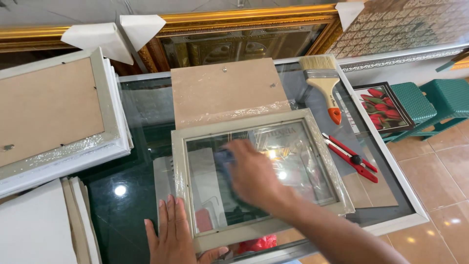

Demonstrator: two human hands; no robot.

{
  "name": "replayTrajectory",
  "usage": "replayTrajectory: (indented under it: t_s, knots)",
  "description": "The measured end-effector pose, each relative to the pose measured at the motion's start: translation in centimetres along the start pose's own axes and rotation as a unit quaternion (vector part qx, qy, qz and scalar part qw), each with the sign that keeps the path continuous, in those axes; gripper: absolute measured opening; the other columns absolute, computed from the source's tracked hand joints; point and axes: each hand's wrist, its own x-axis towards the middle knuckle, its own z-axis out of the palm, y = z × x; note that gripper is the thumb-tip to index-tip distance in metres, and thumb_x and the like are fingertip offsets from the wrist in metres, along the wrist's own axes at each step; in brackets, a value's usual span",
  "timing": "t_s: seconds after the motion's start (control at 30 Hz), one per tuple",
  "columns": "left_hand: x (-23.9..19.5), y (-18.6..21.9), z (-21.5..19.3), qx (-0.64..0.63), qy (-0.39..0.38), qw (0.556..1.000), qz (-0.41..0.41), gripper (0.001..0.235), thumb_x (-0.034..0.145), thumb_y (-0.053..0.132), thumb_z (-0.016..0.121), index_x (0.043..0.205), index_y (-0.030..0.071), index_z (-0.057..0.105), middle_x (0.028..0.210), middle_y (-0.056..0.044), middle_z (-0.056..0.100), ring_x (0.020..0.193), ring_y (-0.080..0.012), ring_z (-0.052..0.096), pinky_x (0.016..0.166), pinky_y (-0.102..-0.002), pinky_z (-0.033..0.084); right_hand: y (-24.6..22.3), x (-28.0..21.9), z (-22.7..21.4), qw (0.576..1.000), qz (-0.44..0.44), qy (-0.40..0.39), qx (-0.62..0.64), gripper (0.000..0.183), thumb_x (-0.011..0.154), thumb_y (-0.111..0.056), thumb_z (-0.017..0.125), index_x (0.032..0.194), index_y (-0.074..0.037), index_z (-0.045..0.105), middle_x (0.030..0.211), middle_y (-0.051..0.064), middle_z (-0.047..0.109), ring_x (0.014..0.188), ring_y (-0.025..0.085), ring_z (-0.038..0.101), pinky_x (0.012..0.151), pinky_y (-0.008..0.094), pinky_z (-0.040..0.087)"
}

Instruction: Wiping down a picture frame and its glass with a cleaning cloth.

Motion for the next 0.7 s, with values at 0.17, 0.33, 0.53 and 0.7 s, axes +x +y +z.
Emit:
replayTrajectory:
  t_s: [0.17, 0.33, 0.53, 0.7]
  knots:
    - [-0.3, 0.0, 1.6, -0.021, 0.027, 0.999, -0.023, 0.185, 0.027, 0.127, 0.054, 0.166, 0.011, 0.018, 0.17, -0.008, 0.026, 0.16, -0.0255, 0.02, 0.125, -0.058, 0.015, -3.7, 3.0, 1.2, 0.996, -0.045, -0.047, -0.056, 0.051, 0.091, 0.003, 0.052, 0.139, -0.01, 0.04, 0.122, 0.016, 0.054, 0.084, 0.037, 0.067, 0.061, 0.043, 0.059]
    - [0.0, 0.7, 0.2, -0.071, 0.071, 0.994, -0.045, 0.17, 0.032, 0.118, 0.049, 0.162, 0.01, 0.033, 0.163, -0.013, 0.043, 0.155, -0.0291, 0.036, 0.128, -0.06, 0.02, 6.5, 3.1, -5.2, 0.986, 0.1, -0.015, -0.133, 0.034, 0.109, -0.022, 0.036, 0.141, -0.015, 0.039, 0.133, 0.013, 0.053, 0.072, 0.032, 0.07, 0.047, 0.038, 0.06]
    - [0.7, 1.5, -2.1, -0.019, 0.132, 0.99, -0.045, 0.157, 0.042, 0.115, 0.019, 0.152, 0.008, 0.053, 0.154, -0.01, 0.059, 0.149, -0.0255, 0.05, 0.125, -0.052, 0.032, 14.5, 3.0, -11.8, 0.989, 0.056, 0.101, -0.095, 0.037, 0.094, -0.015, 0.065, 0.131, -0.015, 0.06, 0.136, 0.011, 0.065, 0.114, 0.038, 0.064, 0.092, 0.053, 0.05]
    - [-0.1, 0.3, 0.1, -0.053, 0.047, 0.997, -0.027, 0.168, 0.038, 0.117, 0.044, 0.166, 0.01, 0.024, 0.167, -0.011, 0.036, 0.157, -0.0286, 0.03, 0.125, -0.059, 0.021, 12.7, 3.2, -11.9, 0.991, -0.068, 0.042, -0.112, 0.058, 0.081, 0.002, 0.063, 0.133, -0.023, 0.061, 0.117, 0.014, 0.063, 0.104, 0.036, 0.065, 0.087, 0.048, 0.049]
